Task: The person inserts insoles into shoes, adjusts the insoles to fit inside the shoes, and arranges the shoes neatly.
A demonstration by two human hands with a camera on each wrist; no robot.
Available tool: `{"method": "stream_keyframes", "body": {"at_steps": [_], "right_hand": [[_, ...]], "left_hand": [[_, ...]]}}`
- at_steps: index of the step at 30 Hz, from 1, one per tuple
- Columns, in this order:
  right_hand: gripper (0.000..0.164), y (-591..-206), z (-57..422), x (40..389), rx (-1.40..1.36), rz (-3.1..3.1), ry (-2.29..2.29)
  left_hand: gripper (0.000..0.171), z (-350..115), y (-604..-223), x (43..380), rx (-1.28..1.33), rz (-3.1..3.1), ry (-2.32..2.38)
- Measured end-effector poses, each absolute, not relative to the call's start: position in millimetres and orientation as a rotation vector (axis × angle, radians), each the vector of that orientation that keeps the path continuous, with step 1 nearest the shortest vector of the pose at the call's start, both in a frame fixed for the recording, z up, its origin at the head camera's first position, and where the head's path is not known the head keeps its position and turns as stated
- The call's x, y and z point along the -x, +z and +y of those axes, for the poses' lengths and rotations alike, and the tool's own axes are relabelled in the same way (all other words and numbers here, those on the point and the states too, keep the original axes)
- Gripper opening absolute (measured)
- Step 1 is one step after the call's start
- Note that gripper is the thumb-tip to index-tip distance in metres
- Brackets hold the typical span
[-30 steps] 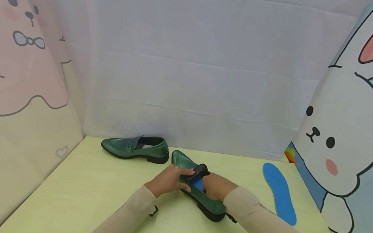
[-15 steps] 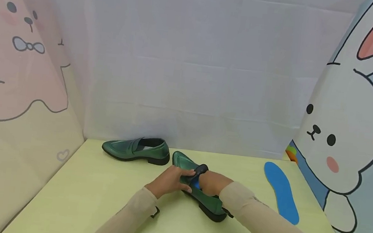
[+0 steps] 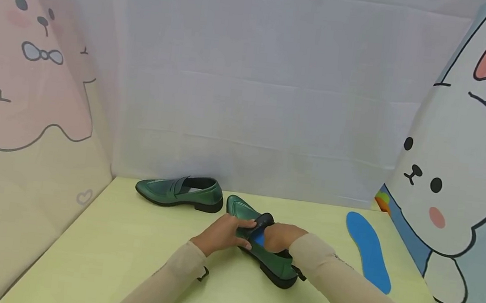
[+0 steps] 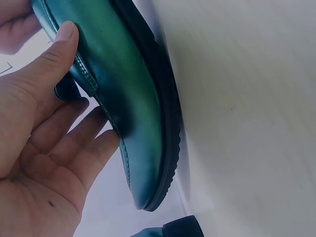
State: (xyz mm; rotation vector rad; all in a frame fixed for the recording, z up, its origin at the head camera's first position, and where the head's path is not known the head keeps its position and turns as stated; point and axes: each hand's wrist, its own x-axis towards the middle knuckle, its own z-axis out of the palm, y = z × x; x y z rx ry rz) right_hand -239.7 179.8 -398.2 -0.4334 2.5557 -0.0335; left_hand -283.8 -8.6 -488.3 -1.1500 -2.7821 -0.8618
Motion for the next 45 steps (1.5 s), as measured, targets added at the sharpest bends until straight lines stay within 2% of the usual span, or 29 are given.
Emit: {"method": "stream_keyframes", "body": {"at_steps": [6, 16, 27, 34, 41, 45], "right_hand": [[0.029, -400.6, 181.8, 240.8, 0.393, 2.537, -0.052], [0.025, -399.7, 181.9, 237.7, 0.365, 2.543, -0.032], [0.029, -397.0, 180.3, 235.1, 0.347, 2.534, -0.007], [0.027, -396.4, 181.1, 234.9, 0.366, 2.544, -0.016], [0.016, -394.0, 178.8, 236.0, 0.350, 2.548, -0.104], [0.019, -396.0, 178.8, 236.8, 0.358, 2.551, -0.084]], "left_hand": [[0.064, -8.1, -489.4, 282.2, 1.172, -2.795, -0.856], [0.063, -7.3, -486.8, 283.2, 1.176, -2.794, -0.830], [0.064, -8.2, -484.0, 282.3, 1.165, -2.806, -0.828], [0.063, -8.2, -484.1, 282.6, 1.169, -2.794, -0.833], [0.063, -8.8, -485.6, 284.6, 1.144, -2.800, -0.841], [0.062, -8.3, -486.1, 283.8, 1.159, -2.795, -0.840]]}}
